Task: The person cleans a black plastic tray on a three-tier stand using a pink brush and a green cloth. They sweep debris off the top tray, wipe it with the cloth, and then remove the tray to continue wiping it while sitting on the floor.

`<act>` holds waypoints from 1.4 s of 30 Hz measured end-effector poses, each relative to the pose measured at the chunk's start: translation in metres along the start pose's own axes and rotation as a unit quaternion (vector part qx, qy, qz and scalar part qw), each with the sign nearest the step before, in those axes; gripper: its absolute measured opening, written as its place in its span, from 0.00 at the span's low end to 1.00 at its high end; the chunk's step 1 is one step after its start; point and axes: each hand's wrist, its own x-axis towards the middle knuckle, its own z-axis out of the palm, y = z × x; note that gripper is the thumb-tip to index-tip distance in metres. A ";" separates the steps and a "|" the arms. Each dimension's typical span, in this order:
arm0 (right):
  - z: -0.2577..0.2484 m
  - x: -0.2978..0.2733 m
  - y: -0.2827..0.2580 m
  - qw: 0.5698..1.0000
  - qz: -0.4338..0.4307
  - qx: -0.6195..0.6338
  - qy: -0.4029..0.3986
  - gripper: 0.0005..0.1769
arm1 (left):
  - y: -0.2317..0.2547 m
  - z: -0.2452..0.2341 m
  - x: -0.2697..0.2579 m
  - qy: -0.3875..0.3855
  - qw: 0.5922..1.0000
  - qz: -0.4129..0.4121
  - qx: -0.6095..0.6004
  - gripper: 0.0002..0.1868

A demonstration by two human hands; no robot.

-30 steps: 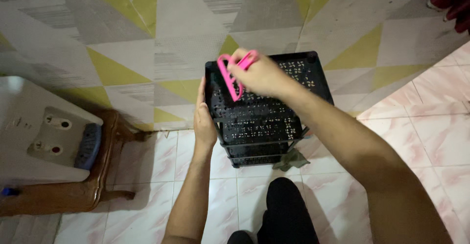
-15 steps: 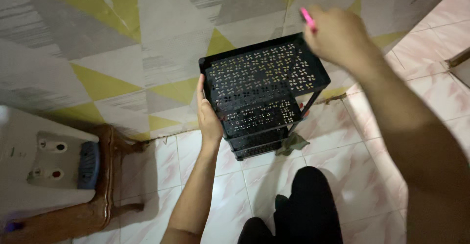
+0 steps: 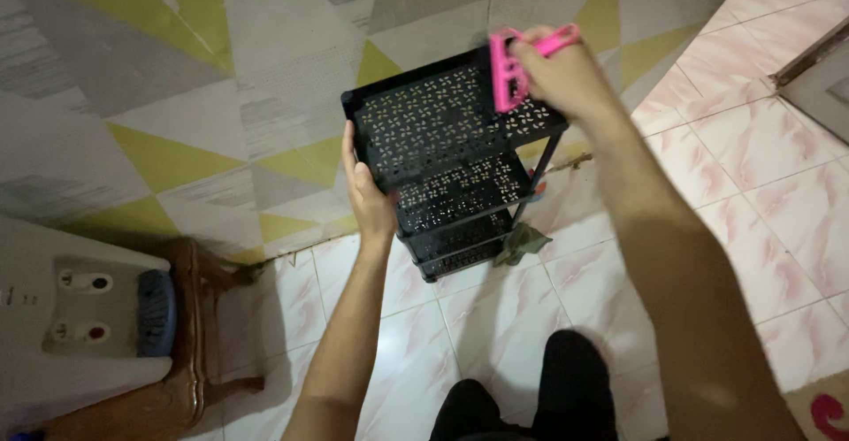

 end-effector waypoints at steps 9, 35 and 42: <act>-0.061 -0.009 -0.029 0.917 -0.247 -0.311 0.045 0.17 | -0.005 -0.041 0.034 -0.069 0.993 -0.096 -0.023 0.37; 0.034 0.065 -0.045 0.894 -0.246 -0.334 -0.169 0.25 | 0.077 0.001 0.068 0.077 0.884 0.239 0.394 0.09; 0.008 0.071 -0.076 0.898 -0.351 -0.160 -0.212 0.16 | 0.109 0.151 -0.083 -0.159 0.770 0.299 0.541 0.30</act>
